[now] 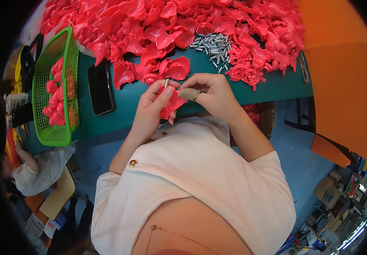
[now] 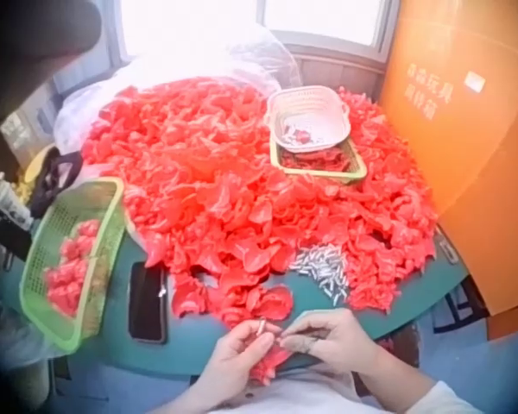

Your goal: Assembling small pink plastic toy components at a factory workbench.

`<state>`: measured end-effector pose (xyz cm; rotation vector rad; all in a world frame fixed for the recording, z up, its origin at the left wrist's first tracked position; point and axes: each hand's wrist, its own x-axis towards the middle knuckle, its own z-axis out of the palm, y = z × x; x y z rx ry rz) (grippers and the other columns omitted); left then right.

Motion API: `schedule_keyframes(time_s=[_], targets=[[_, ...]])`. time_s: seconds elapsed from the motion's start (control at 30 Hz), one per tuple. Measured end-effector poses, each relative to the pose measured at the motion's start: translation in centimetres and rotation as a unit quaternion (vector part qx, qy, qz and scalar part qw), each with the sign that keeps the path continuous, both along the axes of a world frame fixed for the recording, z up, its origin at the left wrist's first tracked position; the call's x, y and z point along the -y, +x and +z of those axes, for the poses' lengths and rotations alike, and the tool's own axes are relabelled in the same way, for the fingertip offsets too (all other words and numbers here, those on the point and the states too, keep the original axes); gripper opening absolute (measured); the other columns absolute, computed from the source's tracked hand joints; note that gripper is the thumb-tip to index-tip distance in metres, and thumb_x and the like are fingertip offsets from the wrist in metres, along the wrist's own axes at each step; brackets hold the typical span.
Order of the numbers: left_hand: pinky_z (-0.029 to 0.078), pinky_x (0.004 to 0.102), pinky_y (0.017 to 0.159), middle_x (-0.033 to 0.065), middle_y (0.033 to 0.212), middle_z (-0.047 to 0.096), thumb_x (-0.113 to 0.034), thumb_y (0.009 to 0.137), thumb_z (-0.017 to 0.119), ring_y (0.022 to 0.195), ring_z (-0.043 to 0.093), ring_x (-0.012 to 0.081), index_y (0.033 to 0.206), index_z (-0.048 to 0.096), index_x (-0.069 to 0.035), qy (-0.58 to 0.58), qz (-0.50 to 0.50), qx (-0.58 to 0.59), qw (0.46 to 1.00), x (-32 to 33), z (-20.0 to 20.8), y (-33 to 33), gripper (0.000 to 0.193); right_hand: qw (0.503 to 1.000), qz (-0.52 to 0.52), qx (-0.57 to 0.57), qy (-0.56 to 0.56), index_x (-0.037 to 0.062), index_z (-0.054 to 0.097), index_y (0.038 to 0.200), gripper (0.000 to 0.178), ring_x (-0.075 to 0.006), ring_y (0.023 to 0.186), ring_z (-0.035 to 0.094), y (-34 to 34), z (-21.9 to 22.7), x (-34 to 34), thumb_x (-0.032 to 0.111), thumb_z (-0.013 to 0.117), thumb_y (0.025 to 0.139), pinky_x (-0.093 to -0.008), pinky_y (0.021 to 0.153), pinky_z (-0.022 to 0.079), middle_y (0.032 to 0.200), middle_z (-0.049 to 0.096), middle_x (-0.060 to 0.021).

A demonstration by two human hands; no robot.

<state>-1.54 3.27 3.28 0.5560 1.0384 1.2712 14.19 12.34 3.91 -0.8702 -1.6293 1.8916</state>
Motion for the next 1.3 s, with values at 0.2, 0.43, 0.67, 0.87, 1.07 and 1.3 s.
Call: schedule_keyframes(time_s=[0.2,0.43,0.67,0.87,1.07,1.3], targets=[[0.043,0.0209,0.040,0.0043,0.075,0.058,-0.020,0.092,0.053,0.049,0.053,0.0075,0.103,0.048,-0.005,0.006,0.035,0.032,0.999,0.5,0.2,0.0,0.019,0.994,0.063,0.051,0.073,-0.0041,0.062,0.086,0.011,-0.0089,0.073,0.056,-0.9,1.5,0.0,0.005,0.065,0.081,-0.0224,0.066,0.046,0.080,0.060,-0.0035],[0.042,0.0215,0.039,0.0044,0.067,0.056,-0.022,0.090,0.057,0.050,0.053,0.0072,0.099,0.044,-0.005,0.041,0.011,-0.020,0.999,1.1,-0.9,0.3,0.022,0.984,0.044,0.077,0.152,-0.0035,0.061,0.082,0.007,-0.0081,0.070,0.054,-0.8,1.6,0.9,-0.001,0.066,0.077,-0.0220,0.063,0.044,0.076,0.056,-0.0032],[0.040,0.0199,0.039,0.0034,0.070,0.054,-0.018,0.092,0.054,0.048,0.052,0.0069,0.099,0.043,-0.007,0.039,0.016,-0.032,0.999,1.6,-0.2,0.3,0.017,0.996,0.048,0.022,0.074,-0.0040,0.062,0.084,0.008,-0.0082,0.074,0.054,-0.8,1.3,0.8,-0.003,0.065,0.077,-0.0211,0.066,0.043,0.080,0.056,-0.0033],[0.038,0.0201,0.037,0.0057,0.074,0.058,-0.015,0.090,0.055,0.047,0.051,0.0082,0.100,0.049,-0.007,0.056,0.178,0.011,0.982,1.7,1.5,-1.9,0.014,0.991,-0.093,0.031,0.096,-0.0014,0.065,0.095,0.017,-0.0074,0.068,0.052,-1.1,2.1,-1.7,0.011,0.064,0.083,-0.0199,0.062,0.041,0.078,0.059,-0.0015],[0.039,0.0219,0.041,0.0142,0.086,0.064,-0.019,0.092,0.051,0.048,0.051,0.0111,0.101,0.052,-0.005,0.071,0.237,0.080,0.966,0.8,1.8,-4.3,0.017,0.937,-0.116,0.171,0.281,0.0016,0.066,0.093,0.017,-0.0069,0.067,0.053,-1.5,-1.3,-3.8,0.010,0.070,0.078,-0.0196,0.060,0.042,0.075,0.059,-0.0022],[0.047,0.0248,0.051,0.0158,0.099,0.062,-0.033,0.095,0.045,0.064,0.057,0.0123,0.111,0.050,-0.005,0.045,0.134,0.146,0.979,0.3,1.8,-2.9,0.033,0.923,-0.203,0.146,0.293,-0.0005,0.064,0.095,0.015,-0.0079,0.057,0.053,-2.0,-3.6,-4.6,0.008,0.065,0.082,-0.0214,0.053,0.043,0.069,0.061,-0.0015]])
